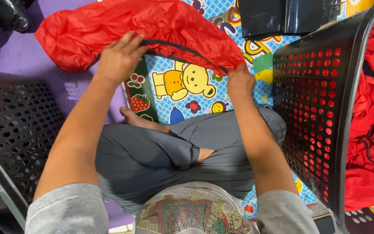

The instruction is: The person sits on the floor and trims the black elastic edge of a red fabric item using pink scissors. After cutting, they stretch and smooth the fabric by hand, then fold it into a smaller bundle.

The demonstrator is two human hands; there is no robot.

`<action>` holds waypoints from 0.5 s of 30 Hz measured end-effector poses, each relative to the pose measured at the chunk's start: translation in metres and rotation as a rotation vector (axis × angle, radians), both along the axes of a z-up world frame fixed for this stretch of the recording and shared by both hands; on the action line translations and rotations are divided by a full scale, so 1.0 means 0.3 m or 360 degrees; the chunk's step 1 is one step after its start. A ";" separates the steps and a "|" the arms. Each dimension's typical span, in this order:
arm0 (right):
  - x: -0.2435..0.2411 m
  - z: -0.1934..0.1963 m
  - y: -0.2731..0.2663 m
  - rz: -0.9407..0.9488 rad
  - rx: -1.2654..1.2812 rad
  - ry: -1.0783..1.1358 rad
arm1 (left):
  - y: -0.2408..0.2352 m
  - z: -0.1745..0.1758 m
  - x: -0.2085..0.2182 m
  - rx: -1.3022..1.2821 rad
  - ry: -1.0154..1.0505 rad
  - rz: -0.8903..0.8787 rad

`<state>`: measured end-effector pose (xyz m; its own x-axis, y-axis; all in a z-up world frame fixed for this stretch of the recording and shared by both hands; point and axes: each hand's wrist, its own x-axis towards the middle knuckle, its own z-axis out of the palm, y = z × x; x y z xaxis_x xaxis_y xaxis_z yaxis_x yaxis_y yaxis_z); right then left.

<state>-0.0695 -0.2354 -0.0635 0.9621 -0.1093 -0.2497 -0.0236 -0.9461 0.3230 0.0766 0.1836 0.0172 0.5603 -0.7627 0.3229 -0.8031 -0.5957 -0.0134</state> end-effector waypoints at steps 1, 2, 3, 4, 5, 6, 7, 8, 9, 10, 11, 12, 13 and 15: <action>0.018 0.020 0.010 0.0001 -0.0001 -0.0005 | 0.031 -0.025 0.011 -0.0001 -0.0005 0.0001; 0.023 0.038 0.022 -0.0113 0.0056 0.0131 | 0.061 -0.051 0.018 0.0027 -0.0156 0.0094; 0.028 0.057 0.031 -0.0227 0.0113 0.0265 | 0.089 -0.078 0.025 0.0055 -0.0308 0.0188; 0.030 0.070 0.035 -0.0248 0.0110 0.0261 | 0.096 -0.081 0.026 0.0048 -0.0311 0.0168; 0.033 0.082 0.040 -0.0313 0.0141 0.0325 | 0.103 -0.085 0.027 0.0047 -0.0329 0.0187; 0.035 0.098 0.041 -0.0375 0.0167 0.0390 | 0.109 -0.092 0.024 0.0042 -0.0345 0.0210; 0.038 0.086 0.035 -0.0393 0.0159 0.0388 | 0.128 -0.118 0.046 0.0031 -0.0345 0.0195; 0.032 0.075 0.028 -0.0377 0.0225 0.0257 | 0.150 -0.146 0.051 0.0037 -0.0338 0.0261; 0.025 0.064 0.023 -0.0360 0.0290 0.0125 | 0.172 -0.174 0.056 0.0044 -0.0332 0.0327; 0.023 0.055 0.017 -0.0358 0.0288 0.0119 | 0.183 -0.165 0.056 0.0041 -0.0337 0.0328; 0.020 0.048 0.013 -0.0344 0.0309 0.0073 | 0.195 -0.155 0.055 0.0033 -0.0168 0.0352; 0.017 0.040 0.008 -0.0327 0.0330 0.0030 | 0.208 -0.145 0.052 0.0025 0.0003 0.0378; 0.018 0.038 0.003 -0.0324 0.0329 0.0025 | 0.231 -0.155 0.054 0.0023 -0.0001 0.0381; 0.017 0.028 -0.002 -0.0397 0.0393 0.0073 | 0.282 -0.176 0.053 -0.0107 0.0481 0.0546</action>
<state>-0.0645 -0.2360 -0.0551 0.9005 -0.2707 -0.3403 -0.2549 -0.9627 0.0912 0.0926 0.2682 -0.0354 0.8533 -0.4998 0.1486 -0.5214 -0.8193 0.2386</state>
